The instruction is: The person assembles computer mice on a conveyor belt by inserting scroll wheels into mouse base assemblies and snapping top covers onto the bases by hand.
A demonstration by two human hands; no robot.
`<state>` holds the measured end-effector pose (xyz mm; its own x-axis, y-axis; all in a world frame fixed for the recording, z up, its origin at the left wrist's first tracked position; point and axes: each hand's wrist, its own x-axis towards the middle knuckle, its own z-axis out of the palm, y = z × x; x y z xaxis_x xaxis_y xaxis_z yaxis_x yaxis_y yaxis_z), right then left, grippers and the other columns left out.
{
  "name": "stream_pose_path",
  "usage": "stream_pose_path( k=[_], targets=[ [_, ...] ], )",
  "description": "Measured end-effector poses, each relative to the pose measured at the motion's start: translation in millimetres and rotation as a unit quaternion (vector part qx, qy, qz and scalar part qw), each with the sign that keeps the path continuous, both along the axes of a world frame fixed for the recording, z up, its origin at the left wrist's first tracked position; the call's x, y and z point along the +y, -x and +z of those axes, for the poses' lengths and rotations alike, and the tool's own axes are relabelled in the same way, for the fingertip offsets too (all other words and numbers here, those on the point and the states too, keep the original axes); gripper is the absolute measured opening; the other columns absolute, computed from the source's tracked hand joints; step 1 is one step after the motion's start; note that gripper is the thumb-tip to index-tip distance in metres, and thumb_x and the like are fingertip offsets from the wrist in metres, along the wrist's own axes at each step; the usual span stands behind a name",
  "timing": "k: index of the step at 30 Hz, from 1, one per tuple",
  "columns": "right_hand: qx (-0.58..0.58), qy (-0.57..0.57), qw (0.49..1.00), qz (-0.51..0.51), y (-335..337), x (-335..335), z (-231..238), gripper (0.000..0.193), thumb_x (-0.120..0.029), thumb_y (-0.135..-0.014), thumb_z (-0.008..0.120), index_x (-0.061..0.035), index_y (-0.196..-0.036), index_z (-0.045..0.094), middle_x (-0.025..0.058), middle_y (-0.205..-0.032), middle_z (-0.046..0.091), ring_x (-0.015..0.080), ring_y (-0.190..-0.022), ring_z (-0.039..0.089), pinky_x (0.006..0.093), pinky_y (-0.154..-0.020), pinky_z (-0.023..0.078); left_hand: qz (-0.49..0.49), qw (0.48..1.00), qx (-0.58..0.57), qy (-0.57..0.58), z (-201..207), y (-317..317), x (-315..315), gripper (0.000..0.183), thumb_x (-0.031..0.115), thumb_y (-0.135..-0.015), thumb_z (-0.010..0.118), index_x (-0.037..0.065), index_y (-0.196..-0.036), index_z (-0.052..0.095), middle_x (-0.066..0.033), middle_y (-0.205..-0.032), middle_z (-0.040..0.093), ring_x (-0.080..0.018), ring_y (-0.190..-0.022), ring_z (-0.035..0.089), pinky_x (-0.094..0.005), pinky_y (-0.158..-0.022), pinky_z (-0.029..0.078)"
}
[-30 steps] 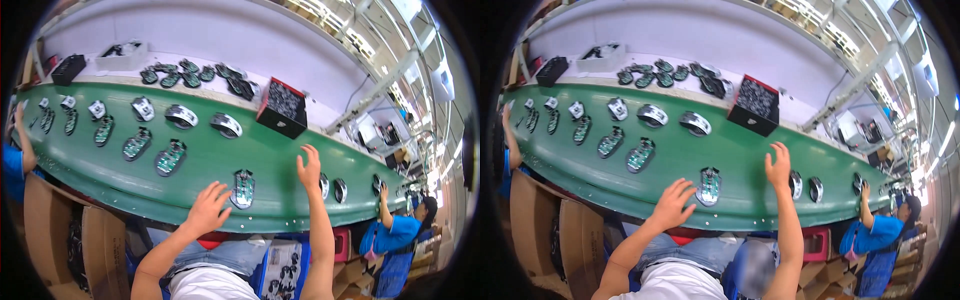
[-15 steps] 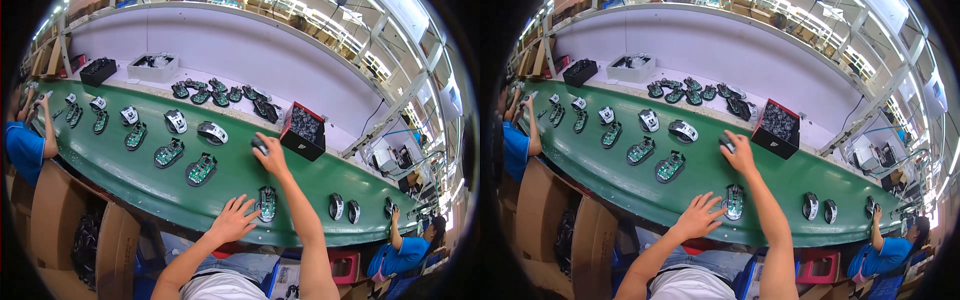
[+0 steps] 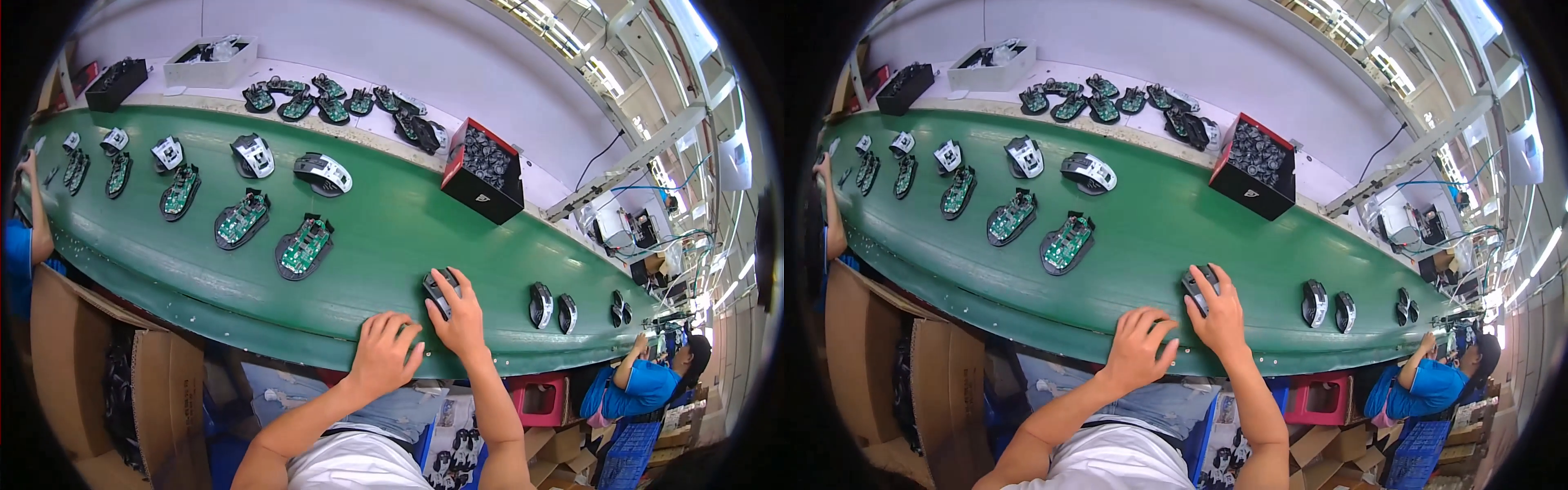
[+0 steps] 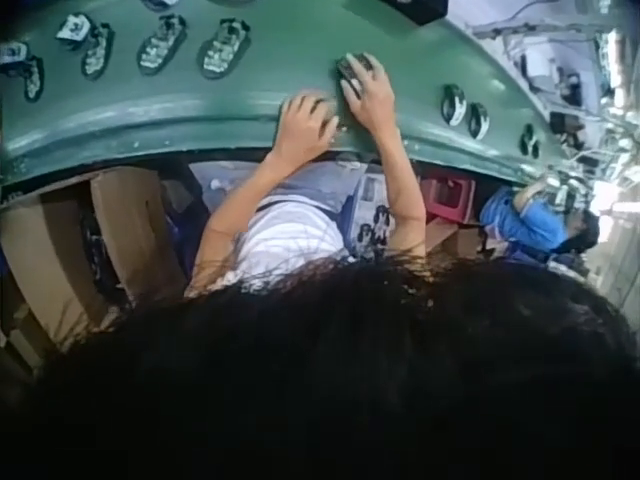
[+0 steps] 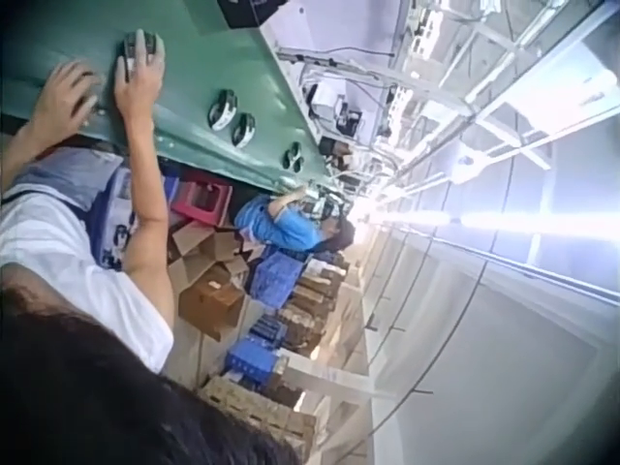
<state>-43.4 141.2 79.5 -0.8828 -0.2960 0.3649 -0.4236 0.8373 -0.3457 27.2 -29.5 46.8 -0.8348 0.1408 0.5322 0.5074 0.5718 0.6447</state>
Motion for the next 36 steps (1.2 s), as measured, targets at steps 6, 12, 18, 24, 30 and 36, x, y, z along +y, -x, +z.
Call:
stream_pose_path(
  k=[6, 12, 18, 24, 30, 36],
  targets=[
    [-0.047, 0.008, 0.996, 0.069, 13.2, 14.8, -2.1, 0.058, -0.017, -0.085, 0.07, -0.0153, -0.14, 0.054, 0.0186, -0.145, 0.046, 0.0414, -0.126, 0.051, 0.0471, -0.104, 0.045, 0.017, 0.998, -0.018, -0.06, 0.9, -7.4, -9.3, 0.021, 0.014, -0.08, 0.069, 0.005, -0.098, 0.066, -0.012, -0.106, 0.061, -0.033, -0.105, 0.058, -0.0456, -0.093, 0.044],
    [-0.029, -0.038, 0.992, 0.117, 19.1, 17.8, 1.1, 0.049, -0.013, -0.086, 0.067, -0.016, -0.134, 0.061, 0.0163, -0.145, 0.048, 0.0405, -0.129, 0.049, 0.047, -0.107, 0.043, -0.008, 0.998, -0.031, -0.058, 1.5, -4.0, -14.9, 0.021, 0.014, -0.079, 0.069, 0.005, -0.098, 0.066, -0.0114, -0.109, 0.061, -0.0326, -0.106, 0.058, -0.0458, -0.093, 0.044],
    [-0.107, -0.024, 0.974, 0.2, 39.6, 27.1, 21.1, 0.045, -0.009, -0.082, 0.07, -0.0152, -0.126, 0.067, 0.0155, -0.141, 0.054, 0.0394, -0.13, 0.051, 0.0475, -0.108, 0.043, -0.03, 0.995, -0.054, -0.077, 5.6, -3.3, -21.9, 0.021, 0.013, -0.079, 0.069, 0.006, -0.099, 0.066, -0.0113, -0.109, 0.061, -0.0324, -0.107, 0.058, -0.0459, -0.093, 0.044],
    [-0.098, -0.042, 0.964, 0.242, 46.9, 33.6, 20.7, 0.046, -0.008, -0.077, 0.073, -0.0142, -0.122, 0.069, 0.0143, -0.138, 0.057, 0.0386, -0.127, 0.054, 0.0469, -0.106, 0.045, -0.036, 0.994, -0.058, -0.083, 4.7, -3.1, -24.5, 0.021, 0.012, -0.079, 0.068, 0.005, -0.099, 0.066, -0.0116, -0.109, 0.061, -0.0322, -0.106, 0.059, -0.0456, -0.093, 0.045],
    [-0.055, -0.082, 0.943, 0.319, 57.8, 42.8, 16.1, 0.047, -0.009, -0.078, 0.069, -0.0124, -0.125, 0.067, 0.0155, -0.138, 0.056, 0.0408, -0.124, 0.054, 0.0468, -0.104, 0.047, -0.051, 0.994, -0.052, -0.077, 4.2, -3.0, -24.8, 0.018, 0.009, -0.08, 0.066, 0.003, -0.097, 0.065, -0.0114, -0.105, 0.062, -0.0308, -0.102, 0.061, -0.0449, -0.092, 0.046],
    [-0.052, -0.014, 0.992, 0.113, 21.0, 11.0, 1.6, 0.042, -0.01, -0.087, 0.064, -0.0089, -0.129, 0.063, 0.0182, -0.14, 0.052, 0.0394, -0.127, 0.052, 0.0468, -0.107, 0.042, -0.046, 0.996, -0.041, -0.07, 5.8, -5.1, -28.8, 0.014, 0.009, -0.083, 0.064, 0.002, -0.095, 0.064, -0.0116, -0.1, 0.061, -0.0297, -0.101, 0.06, -0.0434, -0.09, 0.046]
  ],
)
